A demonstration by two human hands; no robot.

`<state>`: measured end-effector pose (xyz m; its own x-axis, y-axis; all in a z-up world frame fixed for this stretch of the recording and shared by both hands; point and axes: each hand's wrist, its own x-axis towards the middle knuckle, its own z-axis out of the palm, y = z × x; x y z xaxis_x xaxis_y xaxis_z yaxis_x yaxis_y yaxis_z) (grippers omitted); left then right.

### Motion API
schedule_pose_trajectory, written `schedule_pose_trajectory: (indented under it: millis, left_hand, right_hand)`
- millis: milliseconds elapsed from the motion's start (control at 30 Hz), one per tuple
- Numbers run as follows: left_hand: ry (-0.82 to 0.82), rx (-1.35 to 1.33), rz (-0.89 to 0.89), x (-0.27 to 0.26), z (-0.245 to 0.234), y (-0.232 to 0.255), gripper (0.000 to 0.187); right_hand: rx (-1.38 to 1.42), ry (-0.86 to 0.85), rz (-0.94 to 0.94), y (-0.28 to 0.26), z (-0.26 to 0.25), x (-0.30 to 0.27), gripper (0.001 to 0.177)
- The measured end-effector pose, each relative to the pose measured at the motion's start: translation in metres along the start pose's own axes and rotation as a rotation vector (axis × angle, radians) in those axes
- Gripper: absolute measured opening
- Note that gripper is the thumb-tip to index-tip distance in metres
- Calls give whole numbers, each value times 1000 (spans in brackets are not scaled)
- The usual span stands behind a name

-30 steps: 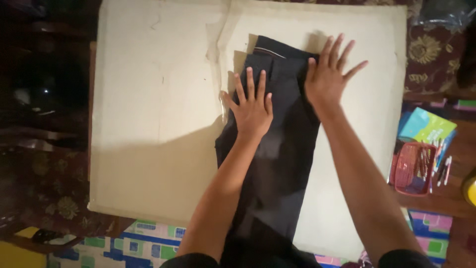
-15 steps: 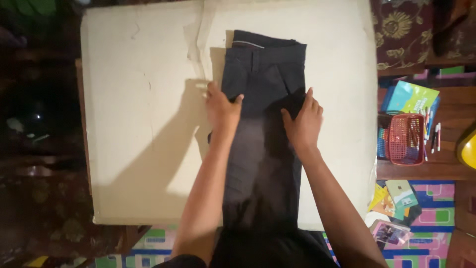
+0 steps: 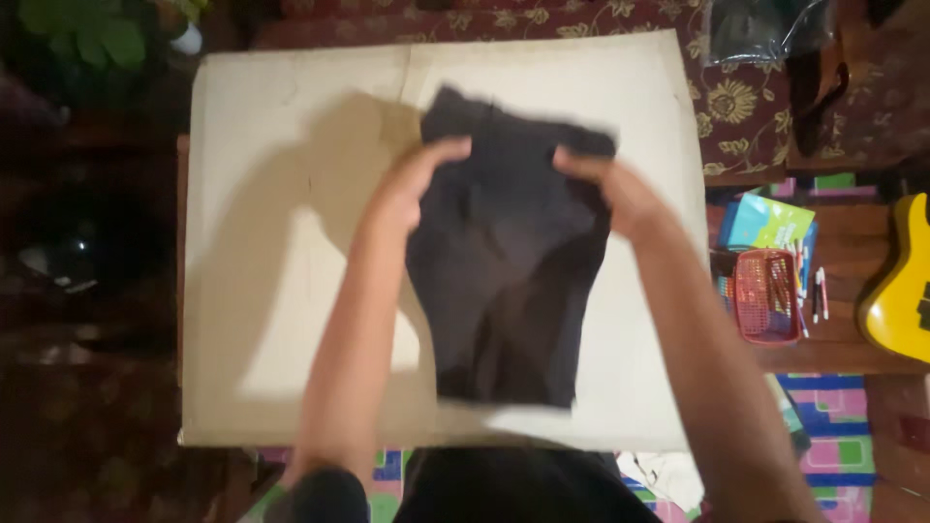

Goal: The person folds a pair of black pants and a pair of maroon and gray athletic shorts by hand on a white surface, then places them into a plastic drawer.

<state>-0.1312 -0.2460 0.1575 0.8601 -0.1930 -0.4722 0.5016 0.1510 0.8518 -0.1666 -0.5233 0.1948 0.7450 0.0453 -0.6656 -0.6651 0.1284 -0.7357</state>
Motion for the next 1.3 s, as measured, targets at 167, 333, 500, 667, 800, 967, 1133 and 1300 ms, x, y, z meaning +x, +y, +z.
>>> schedule_pose_trajectory:
  millis: [167,333,500,667,800,967,1133,1300]
  left_hand:
    - [33,213,1030,-50,28,134,75]
    - [-25,491,847,-139,38,176,41]
    - [-217,-162,242,-147,22,66,25]
    - [-286,1472,978,-163,-27,-121,52]
    - [-601,1589,664,-200,-38,-187,76]
    - [-609,1620,575,-214,-41,-190,99]
    - [-557,1496,502,-212,-39,-179,85]
    - [-263,1160,275,-209,-26,-162,51]
  right_hand:
    - [152,-97,-681,-99,2,-72,59]
    - [-425,101,-1106,-105,-2,-129,49]
    - [-951,29,-1235,-16,-25,-141,51]
    - [-1674,-185,-1086,151,-54,-94,72]
    - [-1748,-378,-1127,244,-56,-99,73]
    - [-1811,-405,-1104,262,-44,-139,87]
    - [-1481,-491,-933,240,-39,-150,82]
    - [-954,-181,-328,254,-54,-147,43]
